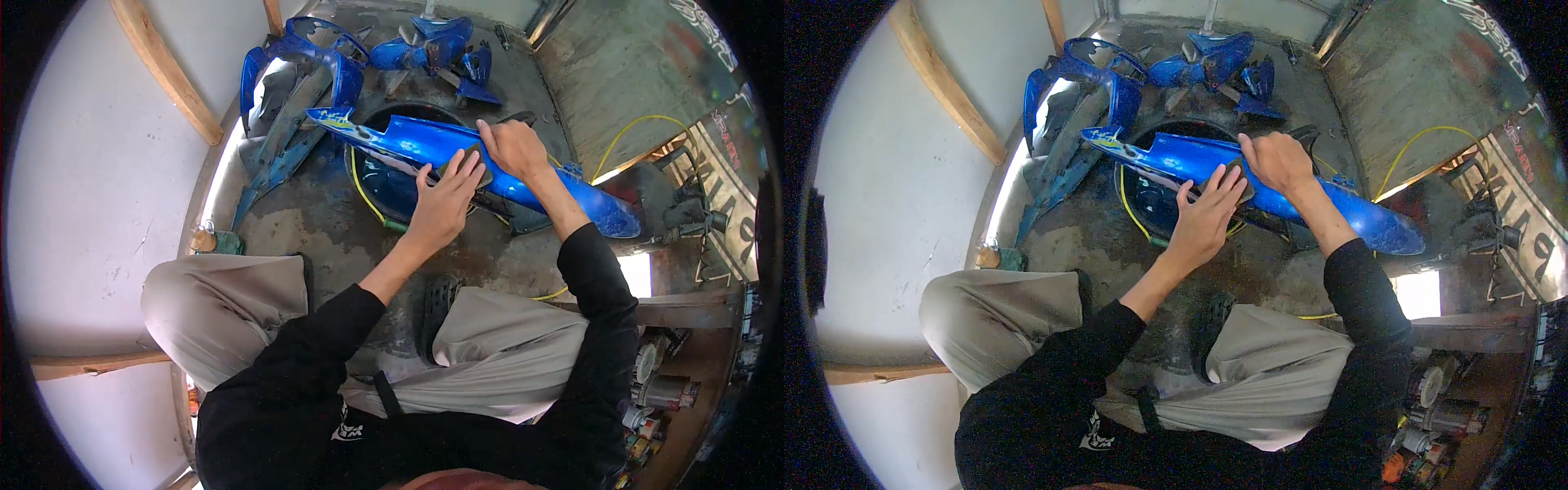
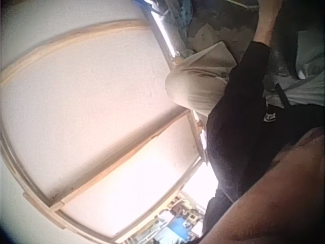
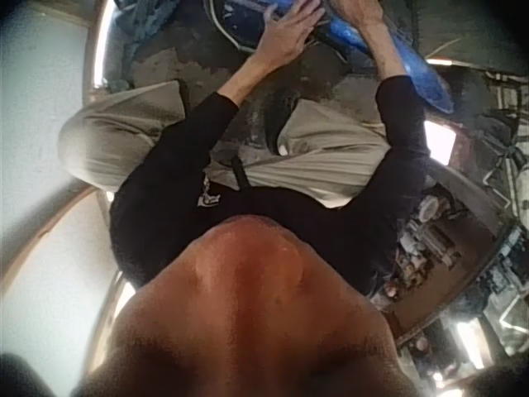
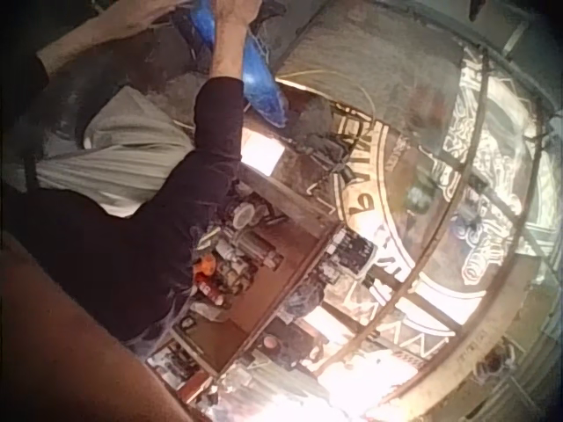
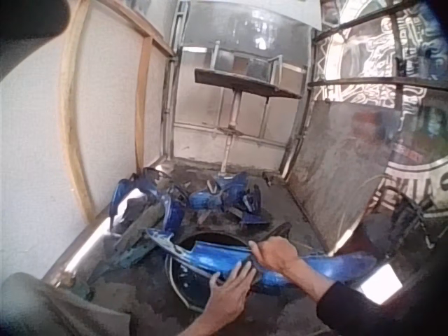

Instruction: The person dips a blue motorcycle fairing into a bucket of liquid and then rubs the surface of the fairing with an abrasive block.

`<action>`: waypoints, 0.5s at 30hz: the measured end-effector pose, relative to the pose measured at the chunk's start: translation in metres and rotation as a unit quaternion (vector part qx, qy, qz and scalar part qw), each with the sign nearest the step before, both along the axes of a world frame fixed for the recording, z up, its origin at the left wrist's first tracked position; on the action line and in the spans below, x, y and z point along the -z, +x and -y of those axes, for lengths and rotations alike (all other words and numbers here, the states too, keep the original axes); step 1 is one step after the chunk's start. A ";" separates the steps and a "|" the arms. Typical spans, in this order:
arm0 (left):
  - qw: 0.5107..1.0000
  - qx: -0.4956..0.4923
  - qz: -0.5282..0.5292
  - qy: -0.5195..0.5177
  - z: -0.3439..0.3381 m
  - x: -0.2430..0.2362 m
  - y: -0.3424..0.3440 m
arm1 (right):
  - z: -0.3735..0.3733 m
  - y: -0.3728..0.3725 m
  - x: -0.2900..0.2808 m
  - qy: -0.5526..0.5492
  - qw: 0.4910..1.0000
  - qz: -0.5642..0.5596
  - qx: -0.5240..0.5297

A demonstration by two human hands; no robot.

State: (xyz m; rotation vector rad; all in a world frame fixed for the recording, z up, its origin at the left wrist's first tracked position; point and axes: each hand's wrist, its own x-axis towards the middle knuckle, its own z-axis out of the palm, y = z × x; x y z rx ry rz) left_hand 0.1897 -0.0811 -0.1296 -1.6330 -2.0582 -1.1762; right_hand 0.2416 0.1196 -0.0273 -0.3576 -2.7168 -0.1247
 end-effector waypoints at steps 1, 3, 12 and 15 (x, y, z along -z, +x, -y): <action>1.000 0.015 0.017 -0.007 0.001 -0.004 0.003 | -0.001 0.001 -0.001 0.000 1.000 0.001 0.000; 0.999 -0.024 0.029 0.000 0.004 -0.001 -0.014 | -0.002 0.002 -0.006 -0.008 1.000 0.012 -0.012; 0.985 -0.163 0.056 0.019 0.018 0.016 -0.065 | -0.001 -0.004 -0.006 0.023 0.999 0.022 0.006; 0.996 -0.061 0.060 0.004 0.007 0.003 -0.022 | -0.001 -0.004 0.000 0.041 0.999 -0.004 0.013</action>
